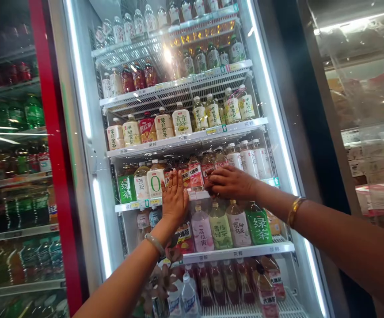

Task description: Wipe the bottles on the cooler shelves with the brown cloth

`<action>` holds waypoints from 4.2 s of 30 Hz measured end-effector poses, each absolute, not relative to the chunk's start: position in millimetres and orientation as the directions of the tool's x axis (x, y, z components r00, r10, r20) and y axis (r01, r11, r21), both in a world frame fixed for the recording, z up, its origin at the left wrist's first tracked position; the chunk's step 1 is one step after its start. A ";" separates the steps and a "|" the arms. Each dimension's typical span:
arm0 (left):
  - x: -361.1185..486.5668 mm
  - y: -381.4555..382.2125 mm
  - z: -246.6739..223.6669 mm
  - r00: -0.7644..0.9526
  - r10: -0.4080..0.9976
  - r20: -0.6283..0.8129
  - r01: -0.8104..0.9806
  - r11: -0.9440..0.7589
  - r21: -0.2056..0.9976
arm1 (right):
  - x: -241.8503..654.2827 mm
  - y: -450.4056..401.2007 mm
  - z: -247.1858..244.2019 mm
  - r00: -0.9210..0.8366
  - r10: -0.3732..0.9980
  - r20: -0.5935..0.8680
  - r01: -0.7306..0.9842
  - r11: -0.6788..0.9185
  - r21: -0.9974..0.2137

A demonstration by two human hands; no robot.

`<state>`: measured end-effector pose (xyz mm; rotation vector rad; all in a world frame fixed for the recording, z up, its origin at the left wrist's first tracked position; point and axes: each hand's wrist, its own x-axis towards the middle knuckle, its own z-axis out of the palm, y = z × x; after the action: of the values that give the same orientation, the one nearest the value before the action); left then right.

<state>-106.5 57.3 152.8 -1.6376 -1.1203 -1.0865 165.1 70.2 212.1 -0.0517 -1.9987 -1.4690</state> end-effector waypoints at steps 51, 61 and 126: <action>-20.1 75.6 141.1 0.450 0.127 0.884 0.879 -0.240 -0.413 | 219.3 87.7 223.8 -0.279 -0.174 0.944 0.873 0.364 0.325; -12.5 75.9 146.1 0.427 0.138 0.894 0.886 -0.264 -0.382 | 235.0 78.2 171.4 -0.572 -0.230 0.788 0.645 0.468 0.604; 19.7 40.6 -61.5 0.174 0.508 0.844 0.957 -0.289 -0.023 | 231.9 41.7 -29.4 -0.541 0.048 0.840 0.663 0.639 0.390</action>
<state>19.7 40.6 -61.5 -1.8815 -1.3780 -1.0121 231.9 41.7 -29.4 -0.5559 -1.9994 -0.9061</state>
